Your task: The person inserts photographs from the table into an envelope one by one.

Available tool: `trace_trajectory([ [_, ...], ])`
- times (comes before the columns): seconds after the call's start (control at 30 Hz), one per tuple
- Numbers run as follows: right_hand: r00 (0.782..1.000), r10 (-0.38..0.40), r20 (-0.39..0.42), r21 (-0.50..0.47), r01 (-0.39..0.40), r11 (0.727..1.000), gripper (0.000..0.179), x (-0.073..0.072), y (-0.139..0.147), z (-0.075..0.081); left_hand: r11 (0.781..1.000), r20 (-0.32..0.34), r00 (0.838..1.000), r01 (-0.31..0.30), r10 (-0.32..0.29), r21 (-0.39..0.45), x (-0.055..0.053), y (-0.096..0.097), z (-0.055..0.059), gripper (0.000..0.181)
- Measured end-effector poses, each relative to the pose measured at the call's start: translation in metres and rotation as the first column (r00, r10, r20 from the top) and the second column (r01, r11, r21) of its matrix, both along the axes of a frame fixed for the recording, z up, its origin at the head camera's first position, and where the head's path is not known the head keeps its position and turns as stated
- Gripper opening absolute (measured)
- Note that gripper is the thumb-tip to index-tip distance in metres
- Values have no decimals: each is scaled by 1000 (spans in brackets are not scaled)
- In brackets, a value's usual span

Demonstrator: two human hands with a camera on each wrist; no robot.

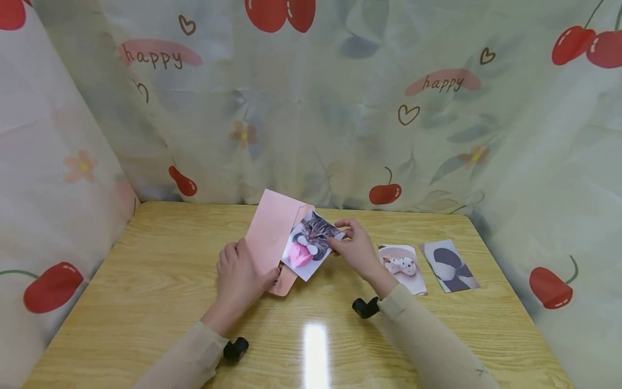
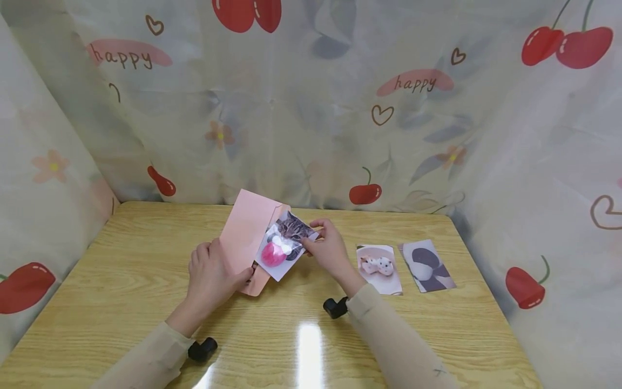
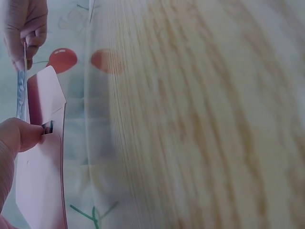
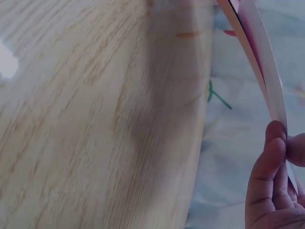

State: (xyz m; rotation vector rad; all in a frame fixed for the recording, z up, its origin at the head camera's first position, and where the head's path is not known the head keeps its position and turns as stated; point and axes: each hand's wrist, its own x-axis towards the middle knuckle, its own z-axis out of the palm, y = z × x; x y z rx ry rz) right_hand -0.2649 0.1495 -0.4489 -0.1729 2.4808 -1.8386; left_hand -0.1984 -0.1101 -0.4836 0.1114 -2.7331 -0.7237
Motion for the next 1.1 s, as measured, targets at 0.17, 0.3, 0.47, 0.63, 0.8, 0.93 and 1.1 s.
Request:
trace_trajectory([
  [0.17,999,44,-7,35,-44,998,39,0,0,3,1000,-5,1000,8,-8,3,1,3,1,98],
  [0.3,996,81,-24,45,-79,996,36,2,-5,5,1000,-15,1000,23,-23,1,2,5,1,99],
  [0.47,996,88,-29,15,-88,996,35,4,-8,6,1000,-6,1000,21,-21,-4,4,6,0,102],
  [0.63,998,59,14,-93,-57,994,34,8,-9,8,1000,-13,1000,5,-6,-16,4,4,-2,102],
  [0.8,999,48,-10,-154,-49,987,31,13,-16,16,1000,-48,999,16,-16,0,2,4,-2,101],
  [0.93,998,56,-21,-150,-58,987,31,16,-21,24,999,-36,999,32,-31,23,2,7,0,100],
  [1.1,998,10,-62,-88,-16,996,27,13,-22,18,999,-26,999,31,-31,23,3,9,1,101],
])
